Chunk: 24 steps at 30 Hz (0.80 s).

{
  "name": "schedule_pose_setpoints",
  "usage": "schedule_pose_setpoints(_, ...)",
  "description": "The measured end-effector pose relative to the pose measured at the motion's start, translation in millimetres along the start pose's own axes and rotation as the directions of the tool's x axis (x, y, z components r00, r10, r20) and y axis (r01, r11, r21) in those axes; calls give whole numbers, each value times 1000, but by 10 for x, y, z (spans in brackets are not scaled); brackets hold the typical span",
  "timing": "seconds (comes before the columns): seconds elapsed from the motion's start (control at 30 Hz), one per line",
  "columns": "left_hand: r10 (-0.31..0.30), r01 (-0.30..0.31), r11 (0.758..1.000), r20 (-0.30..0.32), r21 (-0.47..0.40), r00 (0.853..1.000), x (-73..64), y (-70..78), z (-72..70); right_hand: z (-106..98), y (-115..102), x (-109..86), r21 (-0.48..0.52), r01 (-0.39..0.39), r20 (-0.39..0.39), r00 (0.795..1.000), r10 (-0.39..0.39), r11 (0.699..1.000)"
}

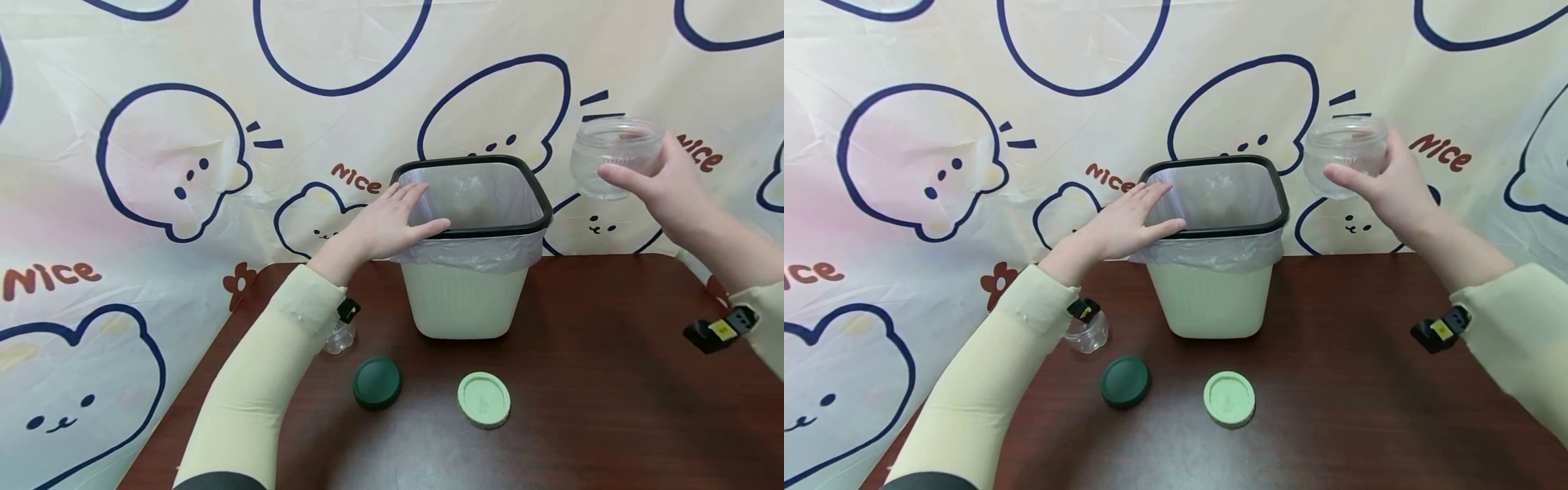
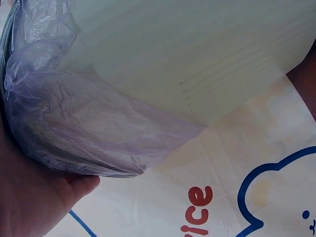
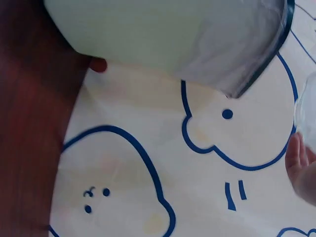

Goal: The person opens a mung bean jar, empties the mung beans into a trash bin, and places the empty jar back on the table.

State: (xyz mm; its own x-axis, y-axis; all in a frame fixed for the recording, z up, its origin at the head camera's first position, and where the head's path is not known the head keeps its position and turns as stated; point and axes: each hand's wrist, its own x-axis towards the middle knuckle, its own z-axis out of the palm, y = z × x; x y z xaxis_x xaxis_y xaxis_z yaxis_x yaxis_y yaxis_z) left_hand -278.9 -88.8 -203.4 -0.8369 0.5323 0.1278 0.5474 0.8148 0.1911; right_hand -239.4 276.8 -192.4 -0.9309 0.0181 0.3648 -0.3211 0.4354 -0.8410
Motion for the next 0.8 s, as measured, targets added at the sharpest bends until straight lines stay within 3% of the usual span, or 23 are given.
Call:
schedule_pose_setpoints(0.23,1,-1,1000,-7,10,1000,-11,1,-5,97,195,-343,20,26,-68,997,-25,999)
schedule_pose_setpoints(0.63,1,-1,1000,-1,6,1000,-9,-1,0,165,643,-795,4,29,-3,1000,-29,1000)
schedule_pose_setpoints(0.8,2,-2,1000,3,6,1000,-7,1,3,171,804,-903,-46,-21,32,999,23,999)
